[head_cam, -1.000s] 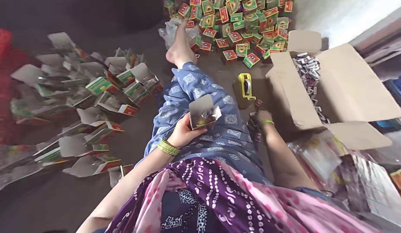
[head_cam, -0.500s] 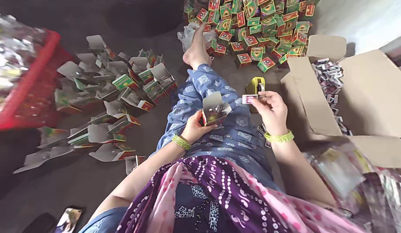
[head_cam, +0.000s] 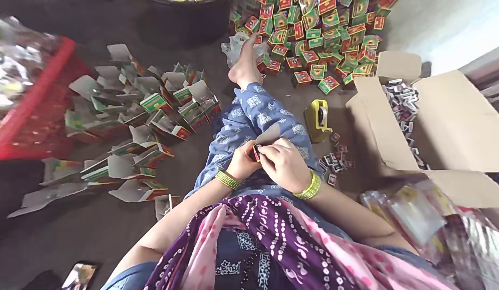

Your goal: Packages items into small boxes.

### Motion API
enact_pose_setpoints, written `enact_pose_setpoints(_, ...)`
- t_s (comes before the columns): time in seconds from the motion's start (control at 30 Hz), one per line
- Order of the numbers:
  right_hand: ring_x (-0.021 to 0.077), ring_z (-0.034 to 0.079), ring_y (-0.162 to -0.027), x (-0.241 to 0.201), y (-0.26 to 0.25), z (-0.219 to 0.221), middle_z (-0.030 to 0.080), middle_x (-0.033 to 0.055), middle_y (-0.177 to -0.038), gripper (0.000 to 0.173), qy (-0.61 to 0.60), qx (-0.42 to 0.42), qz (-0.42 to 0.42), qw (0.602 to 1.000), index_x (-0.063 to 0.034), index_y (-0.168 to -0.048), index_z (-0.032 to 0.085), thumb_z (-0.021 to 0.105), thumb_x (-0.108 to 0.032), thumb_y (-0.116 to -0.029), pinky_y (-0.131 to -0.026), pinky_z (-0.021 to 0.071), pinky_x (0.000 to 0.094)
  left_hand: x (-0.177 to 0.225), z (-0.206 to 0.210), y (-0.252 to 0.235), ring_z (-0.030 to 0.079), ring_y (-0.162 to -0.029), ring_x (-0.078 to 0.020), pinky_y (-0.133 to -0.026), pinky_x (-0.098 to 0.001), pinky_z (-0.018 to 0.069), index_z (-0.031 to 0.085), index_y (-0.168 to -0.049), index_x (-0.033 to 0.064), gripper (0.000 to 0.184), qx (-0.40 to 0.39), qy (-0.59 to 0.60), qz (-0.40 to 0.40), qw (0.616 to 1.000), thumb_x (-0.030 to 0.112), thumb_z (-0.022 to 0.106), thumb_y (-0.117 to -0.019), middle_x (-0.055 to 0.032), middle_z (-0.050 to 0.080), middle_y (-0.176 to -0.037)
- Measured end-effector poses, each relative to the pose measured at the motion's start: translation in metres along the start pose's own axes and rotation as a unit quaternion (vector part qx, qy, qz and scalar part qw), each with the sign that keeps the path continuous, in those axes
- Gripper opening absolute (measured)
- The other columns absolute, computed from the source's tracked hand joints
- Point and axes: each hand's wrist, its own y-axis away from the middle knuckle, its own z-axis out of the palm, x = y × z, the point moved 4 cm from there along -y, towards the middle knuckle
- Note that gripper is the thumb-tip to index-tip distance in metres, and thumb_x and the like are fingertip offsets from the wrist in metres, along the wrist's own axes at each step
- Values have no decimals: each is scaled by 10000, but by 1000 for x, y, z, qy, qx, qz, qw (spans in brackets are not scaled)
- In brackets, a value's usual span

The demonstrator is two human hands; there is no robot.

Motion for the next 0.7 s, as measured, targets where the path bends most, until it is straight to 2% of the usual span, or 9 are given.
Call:
enact_pose_setpoints(0.03, 212, 679, -966, 0, 0, 1, 757, 28, -968, 267, 1, -27, -14, 1000, -122, -1038, 778, 544, -247, -1010, -881, 536, 390, 0, 0, 0, 698, -998, -58, -944, -294, 573, 686, -1168, 0, 452, 1, -1, -5, 1000, 250, 829, -819, -48, 748, -1052)
enact_pose_setpoints(0.1, 266, 631, -1043, 0, -1, 2, 700, 76, -1031, 307, 4, -83, -23, 996, -130, -933, 752, 517, -314, -1007, -897, 515, 447, -1, 1, 1, 705, -981, -62, -926, -299, 581, 684, -1165, -4, 426, 2, 6, -13, 1000, 218, 805, -823, -48, 752, -1034)
enact_pose_setpoints(0.17, 304, 603, -1146, 1, -1, 5, 675, 104, -1161, 329, 23, -124, -23, 992, -147, -848, 724, 515, -358, -991, -936, 499, 501, -3, 0, 2, 713, -1007, -74, -946, -317, 589, 677, -1184, -4, 431, -5, 11, -17, 1000, 192, 806, -823, -54, 755, -1061)
enact_pose_setpoints(0.23, 321, 574, -1238, 3, 2, 7, 669, 87, -1277, 321, 46, -135, -37, 989, -157, -901, 735, 512, -366, -1001, -985, 472, 543, -4, -1, 1, 712, -1005, -82, -948, -318, 583, 667, -1193, -19, 464, -4, 5, -13, 1000, 174, 814, -798, -67, 752, -1063)
enact_pose_setpoints(0.4, 280, 629, -1198, 10, 14, 5, 749, 26, -1122, 282, 79, -62, -75, 992, -152, -1126, 722, 543, -351, -1035, -982, 486, 529, -2, 0, 0, 700, -1053, -88, -983, -318, 569, 643, -1236, -30, 555, -23, 15, -19, 999, 205, 851, -779, -80, 740, -1113)
enact_pose_setpoints(0.57, 223, 669, -1042, 20, 19, -4, 753, 1, -975, 187, 39, -35, -51, 997, -143, -1073, 708, 663, -299, -980, -1017, 471, 498, 0, 5, 0, 687, -1094, -98, -1012, -330, 555, 663, -1239, -2, 574, -52, 0, -19, 998, 221, 879, -756, -75, 736, -1144)
enact_pose_setpoints(0.7, 198, 665, -1009, 24, 18, -4, 741, -7, -933, 179, 23, -28, -41, 999, -146, -1049, 709, 675, -306, -976, -1018, 464, 477, 1, 4, -1, 689, -1084, -96, -1007, -329, 557, 653, -1240, -11, 572, -58, 3, -21, 998, 214, 876, -763, -75, 734, -1139)
